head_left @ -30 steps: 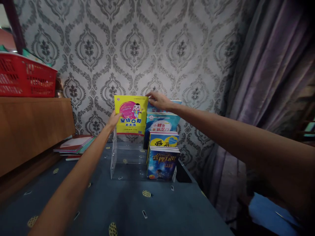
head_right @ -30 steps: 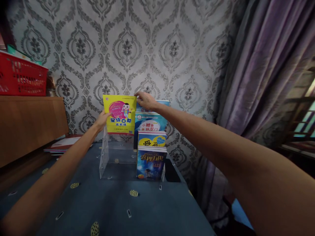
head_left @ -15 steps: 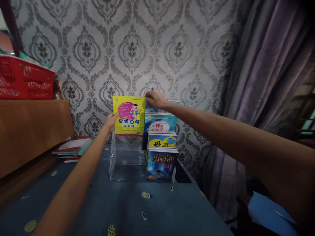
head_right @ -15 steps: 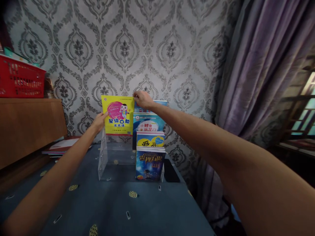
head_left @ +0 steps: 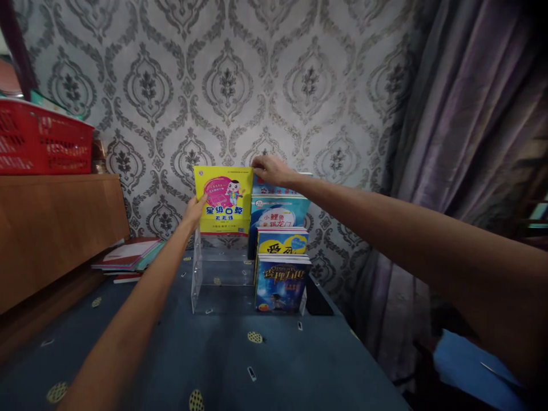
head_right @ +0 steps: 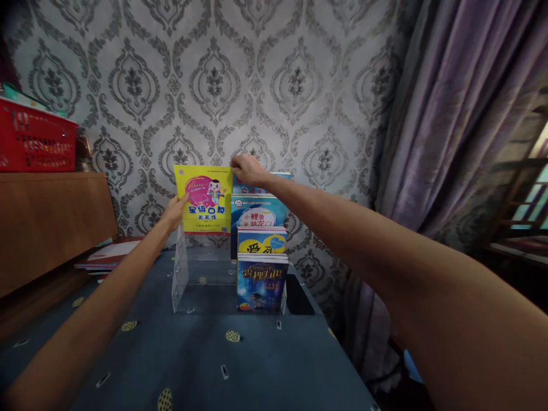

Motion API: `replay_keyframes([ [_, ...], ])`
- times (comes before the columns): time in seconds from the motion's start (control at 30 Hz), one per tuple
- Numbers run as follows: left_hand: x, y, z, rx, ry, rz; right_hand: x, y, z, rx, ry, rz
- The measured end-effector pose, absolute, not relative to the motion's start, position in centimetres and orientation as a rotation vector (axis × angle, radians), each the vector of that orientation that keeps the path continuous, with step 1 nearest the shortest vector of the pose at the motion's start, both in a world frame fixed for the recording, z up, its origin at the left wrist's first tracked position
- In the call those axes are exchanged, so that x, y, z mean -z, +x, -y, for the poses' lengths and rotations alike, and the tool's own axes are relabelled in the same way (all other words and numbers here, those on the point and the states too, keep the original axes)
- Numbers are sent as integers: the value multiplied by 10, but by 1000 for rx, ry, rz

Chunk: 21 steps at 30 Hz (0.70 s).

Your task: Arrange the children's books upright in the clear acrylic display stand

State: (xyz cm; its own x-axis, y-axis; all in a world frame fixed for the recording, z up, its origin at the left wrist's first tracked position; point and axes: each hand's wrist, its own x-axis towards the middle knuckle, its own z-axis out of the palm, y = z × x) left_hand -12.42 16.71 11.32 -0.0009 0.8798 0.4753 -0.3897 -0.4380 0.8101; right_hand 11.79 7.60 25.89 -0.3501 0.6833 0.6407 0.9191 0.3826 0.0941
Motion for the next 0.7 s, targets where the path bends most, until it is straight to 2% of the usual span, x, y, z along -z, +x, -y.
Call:
replay_keyframes([
  [0.7, -114, -125, -164, -1668, 1311, -651, -256, 128, -72, 511, -1352, 2032],
])
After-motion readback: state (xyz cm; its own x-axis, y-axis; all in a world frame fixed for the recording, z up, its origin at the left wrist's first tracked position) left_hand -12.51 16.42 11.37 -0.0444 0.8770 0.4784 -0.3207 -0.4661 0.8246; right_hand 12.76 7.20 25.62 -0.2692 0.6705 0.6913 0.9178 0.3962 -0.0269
